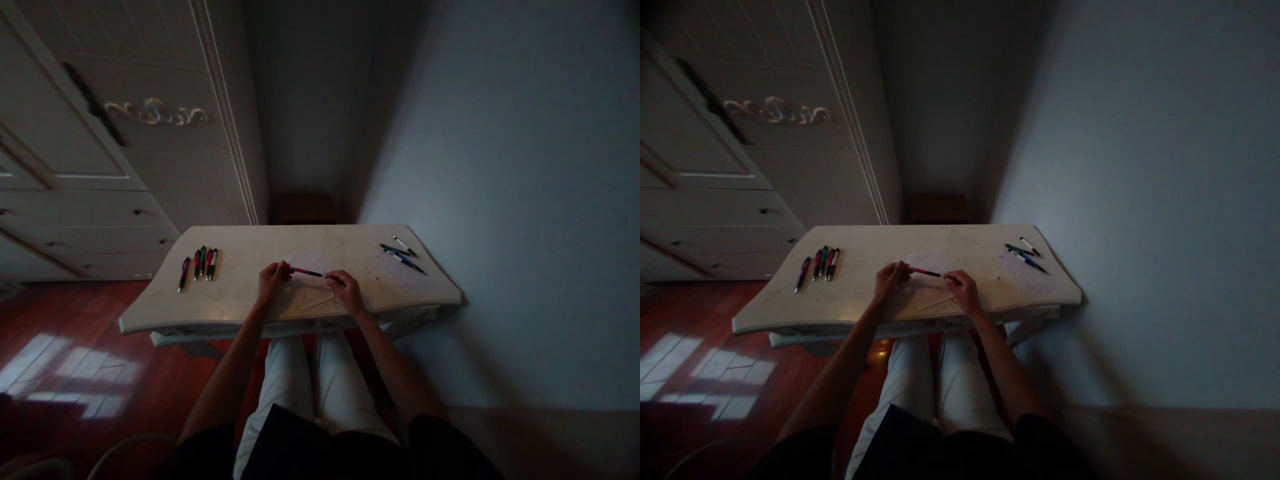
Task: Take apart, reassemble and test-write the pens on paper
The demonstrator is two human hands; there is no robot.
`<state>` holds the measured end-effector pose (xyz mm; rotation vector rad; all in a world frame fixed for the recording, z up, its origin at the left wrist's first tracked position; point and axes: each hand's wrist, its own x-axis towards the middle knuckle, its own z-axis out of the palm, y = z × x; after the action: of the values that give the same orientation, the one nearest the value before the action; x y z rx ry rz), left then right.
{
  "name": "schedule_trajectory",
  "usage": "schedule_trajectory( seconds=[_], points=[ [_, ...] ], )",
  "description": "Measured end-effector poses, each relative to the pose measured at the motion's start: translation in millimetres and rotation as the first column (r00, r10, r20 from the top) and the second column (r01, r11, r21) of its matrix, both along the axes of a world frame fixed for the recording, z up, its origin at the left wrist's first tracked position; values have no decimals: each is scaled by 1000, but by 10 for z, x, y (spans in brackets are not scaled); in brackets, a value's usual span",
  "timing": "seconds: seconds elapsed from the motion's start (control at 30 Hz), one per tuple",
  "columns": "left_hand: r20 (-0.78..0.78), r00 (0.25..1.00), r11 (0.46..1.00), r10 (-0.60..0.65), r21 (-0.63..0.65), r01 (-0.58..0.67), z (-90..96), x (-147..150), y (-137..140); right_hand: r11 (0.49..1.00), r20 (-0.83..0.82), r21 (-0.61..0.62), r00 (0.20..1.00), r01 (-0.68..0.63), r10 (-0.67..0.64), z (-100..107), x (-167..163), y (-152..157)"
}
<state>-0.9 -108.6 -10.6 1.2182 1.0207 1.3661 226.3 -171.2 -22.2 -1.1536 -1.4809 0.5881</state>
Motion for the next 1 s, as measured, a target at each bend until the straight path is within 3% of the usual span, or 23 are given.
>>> schedule_trajectory(
  seconds=[0.43,1.0],
  points=[
    [0,1000,1000,1,-19,-1,32,-1,-5,989,-210,-125,973,74,-99,-40,-89,44],
    [-47,999,1000,20,-3,-20,-14,0,20,987,-220,-152,971,57,-90,27,-87,-15]
  ],
)
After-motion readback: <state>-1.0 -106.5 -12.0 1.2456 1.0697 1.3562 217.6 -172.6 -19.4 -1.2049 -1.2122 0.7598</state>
